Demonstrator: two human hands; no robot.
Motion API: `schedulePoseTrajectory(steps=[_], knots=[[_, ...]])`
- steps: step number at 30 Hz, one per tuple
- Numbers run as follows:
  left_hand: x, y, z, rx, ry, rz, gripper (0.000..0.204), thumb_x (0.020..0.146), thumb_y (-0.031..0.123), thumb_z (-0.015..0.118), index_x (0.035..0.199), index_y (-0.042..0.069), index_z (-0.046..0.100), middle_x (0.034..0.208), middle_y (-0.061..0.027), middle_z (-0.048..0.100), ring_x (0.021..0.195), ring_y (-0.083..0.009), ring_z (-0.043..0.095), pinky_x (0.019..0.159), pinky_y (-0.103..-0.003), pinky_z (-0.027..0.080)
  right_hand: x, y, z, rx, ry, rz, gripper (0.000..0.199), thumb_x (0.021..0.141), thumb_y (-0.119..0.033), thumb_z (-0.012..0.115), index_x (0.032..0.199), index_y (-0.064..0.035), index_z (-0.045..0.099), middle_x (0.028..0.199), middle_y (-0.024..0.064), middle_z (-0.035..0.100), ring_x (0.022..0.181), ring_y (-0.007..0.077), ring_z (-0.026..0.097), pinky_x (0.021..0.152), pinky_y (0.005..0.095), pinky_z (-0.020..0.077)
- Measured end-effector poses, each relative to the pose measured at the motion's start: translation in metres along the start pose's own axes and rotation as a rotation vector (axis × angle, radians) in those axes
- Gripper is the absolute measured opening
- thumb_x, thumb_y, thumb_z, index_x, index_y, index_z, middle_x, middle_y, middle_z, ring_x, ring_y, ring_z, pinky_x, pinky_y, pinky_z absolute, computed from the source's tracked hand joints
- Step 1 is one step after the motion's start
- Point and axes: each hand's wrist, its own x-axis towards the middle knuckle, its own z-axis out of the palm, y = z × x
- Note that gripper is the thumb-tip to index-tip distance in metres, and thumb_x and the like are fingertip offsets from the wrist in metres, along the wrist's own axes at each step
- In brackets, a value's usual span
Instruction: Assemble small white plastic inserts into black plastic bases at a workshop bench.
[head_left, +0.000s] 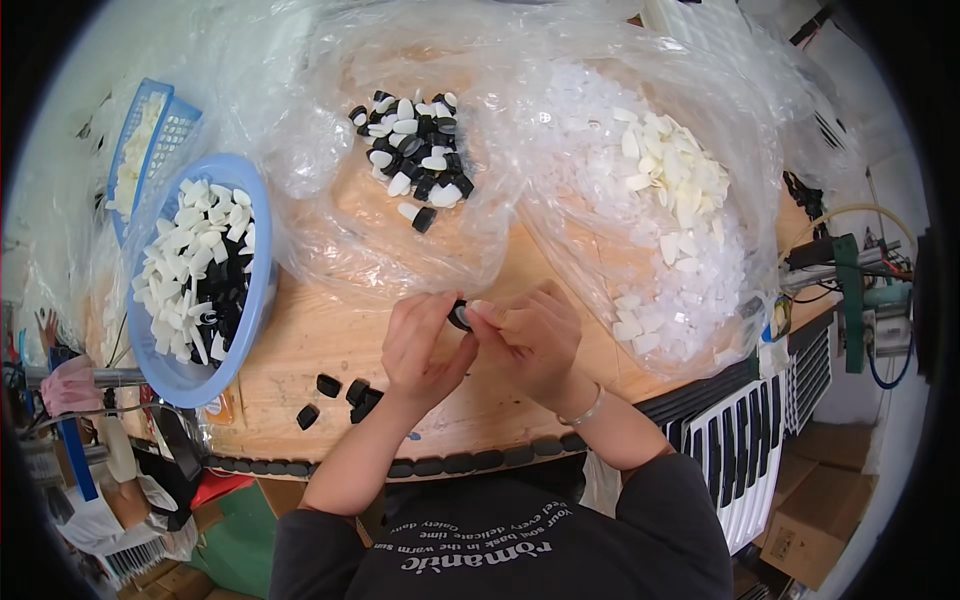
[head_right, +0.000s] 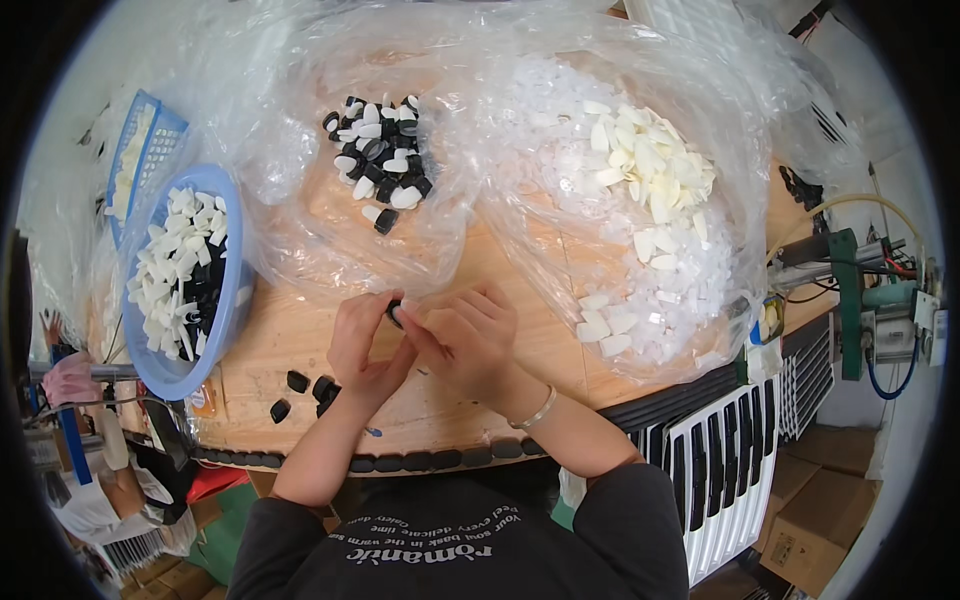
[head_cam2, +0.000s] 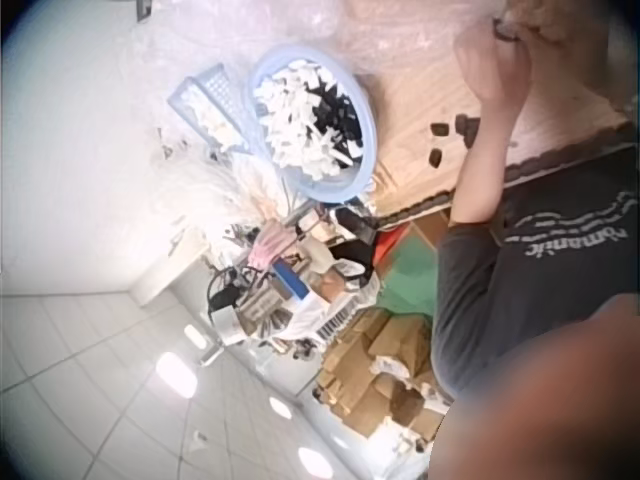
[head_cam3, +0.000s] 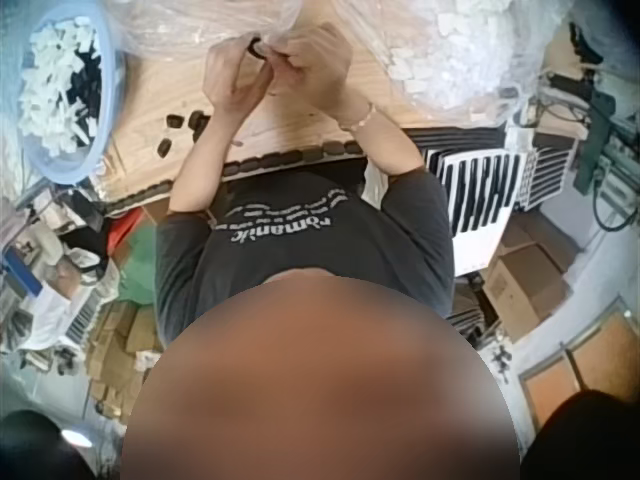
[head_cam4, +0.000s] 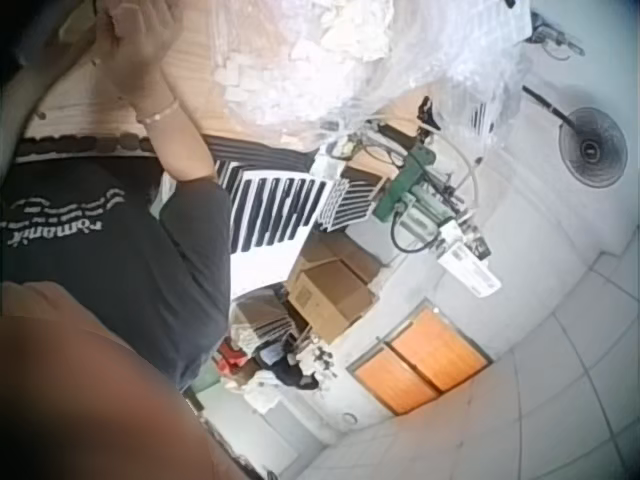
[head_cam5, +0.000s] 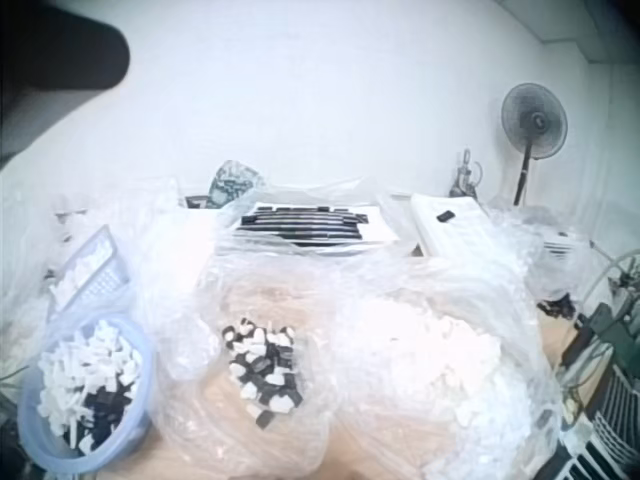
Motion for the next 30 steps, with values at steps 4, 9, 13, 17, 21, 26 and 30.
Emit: schedulePoseTrajectory(steps=[4,9,13,17,21,26,30], knots=[[0.001,0.001,-0.001,0.006,0.015,-0.002,0.051,0.059,-0.007,0.075,0.109,-0.008,0.06,0.1,-0.0175,0.066,0.086,-0.0317,0.061,0.076,-0.037,0.05,-0.001,0.0,0.003,-0.07,0.006,-0.09,0.017,0.069,-0.007,0.076,0.083,-0.0093,0.065,0.079,0.0022,0.066,0.067,0.0194,0.058,0.061,0.0314,0.0417],[-0.001,-0.002,-0.001,0.009,0.084,-0.026,0.051,0.061,-0.007,0.073,0.11,-0.008,0.06,0.101,-0.0171,0.066,0.088,-0.0302,0.06,0.076,-0.035,0.05,-0.004,-0.002,0.006,-0.033,-0.002,-0.065,0.02,0.07,-0.004,0.076,0.086,-0.0078,0.065,0.082,0.0043,0.065,0.068,0.0214,0.055,0.06,0.0317,0.0407],[-0.001,-0.001,-0.001,-0.002,0.068,-0.048,0.049,0.064,-0.007,0.072,0.111,-0.008,0.06,0.104,-0.0173,0.066,0.089,-0.0293,0.059,0.076,-0.034,0.05,-0.005,0.002,0.009,0.017,0.018,-0.07,0.021,0.07,-0.003,0.075,0.088,-0.0068,0.065,0.08,0.0055,0.065,0.065,0.0208,0.054,0.06,0.0316,0.0394],[-0.002,-0.002,0.0,0.008,0.059,-0.023,0.049,0.064,-0.006,0.072,0.112,-0.008,0.06,0.105,-0.0171,0.067,0.089,-0.0282,0.059,0.076,-0.033,0.05,-0.005,-0.005,0.007,0.019,-0.046,-0.086,0.019,0.07,-0.003,0.074,0.087,-0.0061,0.066,0.079,0.0054,0.065,0.065,0.0207,0.053,0.06,0.0314,0.0389],[-0.003,-0.004,-0.002,0.001,0.061,-0.019,0.051,0.063,-0.005,0.074,0.112,-0.008,0.06,0.105,-0.0169,0.067,0.09,-0.028,0.059,0.077,-0.033,0.049,-0.002,-0.005,0.003,0.051,-0.105,-0.011,0.019,0.072,-0.004,0.072,0.09,-0.0045,0.066,0.082,0.0066,0.064,0.067,0.0206,0.055,0.06,0.0311,0.0391],[-0.001,-0.004,-0.003,-0.007,0.018,-0.018,0.052,0.063,-0.002,0.076,0.112,-0.006,0.06,0.105,-0.016,0.067,0.091,-0.0276,0.058,0.08,-0.035,0.047,-0.007,0.002,0.004,0.21,-0.058,0.215,0.023,0.079,-0.003,0.068,0.101,-0.001,0.065,0.092,0.008,0.064,0.076,0.0175,0.059,0.066,0.0284,0.0462],[0.0,-0.004,0.0,-0.032,-0.019,-0.017,0.051,0.063,-0.002,0.077,0.111,-0.003,0.062,0.104,-0.0148,0.068,0.095,-0.0272,0.057,0.082,-0.035,0.045,-0.011,0.011,-0.002,0.805,-0.365,0.824,0.021,0.088,-0.006,0.063,0.108,0.0007,0.063,0.094,0.0046,0.064,0.085,0.011,0.06,0.074,0.026,0.0498]])
